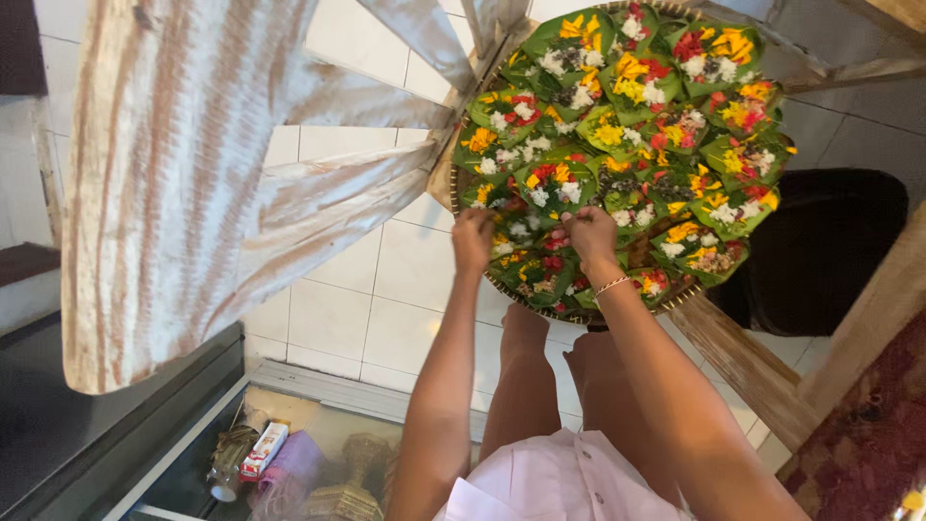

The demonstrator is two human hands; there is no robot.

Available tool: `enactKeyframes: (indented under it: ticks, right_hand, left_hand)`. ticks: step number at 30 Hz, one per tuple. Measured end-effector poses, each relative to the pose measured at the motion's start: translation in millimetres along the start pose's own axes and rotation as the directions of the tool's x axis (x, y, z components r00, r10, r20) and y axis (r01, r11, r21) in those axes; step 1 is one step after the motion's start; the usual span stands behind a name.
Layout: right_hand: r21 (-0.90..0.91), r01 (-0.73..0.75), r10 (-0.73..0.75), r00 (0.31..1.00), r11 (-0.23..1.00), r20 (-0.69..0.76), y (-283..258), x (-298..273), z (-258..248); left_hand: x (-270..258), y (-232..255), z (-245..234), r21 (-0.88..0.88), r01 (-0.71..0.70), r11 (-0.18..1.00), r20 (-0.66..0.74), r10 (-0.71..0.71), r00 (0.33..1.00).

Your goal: The person prepares ritual offerings by placing colorful flowers, white rice, and small snack items onto green palm leaves arranged in baskets.

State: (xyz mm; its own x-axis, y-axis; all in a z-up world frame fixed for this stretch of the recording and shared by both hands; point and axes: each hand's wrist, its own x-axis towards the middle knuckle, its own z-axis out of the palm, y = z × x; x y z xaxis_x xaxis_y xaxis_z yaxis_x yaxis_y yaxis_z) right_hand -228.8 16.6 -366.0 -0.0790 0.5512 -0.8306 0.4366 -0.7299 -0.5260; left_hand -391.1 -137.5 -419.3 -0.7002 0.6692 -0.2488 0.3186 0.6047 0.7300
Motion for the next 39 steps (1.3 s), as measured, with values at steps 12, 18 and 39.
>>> enactKeyframes:
  ticks: [12, 18, 39]
  right_hand:
    - [0.208, 0.476, -0.468, 0.879, 0.855, -0.089, -103, -163, -131]
    - [0.276, 0.667, -0.584, 0.742, 0.693, -0.329, -143, -307, -311]
    - [-0.418, 0.114, -0.348, 0.764, 0.901, -0.543, 124, -254, -768]
  left_hand:
    - [-34, 232, -152, -0.071, -0.227, 0.971, 0.005, 0.228, 0.974]
    - [-115, 458, -143, -0.181, -0.304, 0.935, 0.256, 0.343, 0.904]
    - [-279, 638, 368, -0.235, -0.654, 0.719, 0.574, 0.646, 0.504]
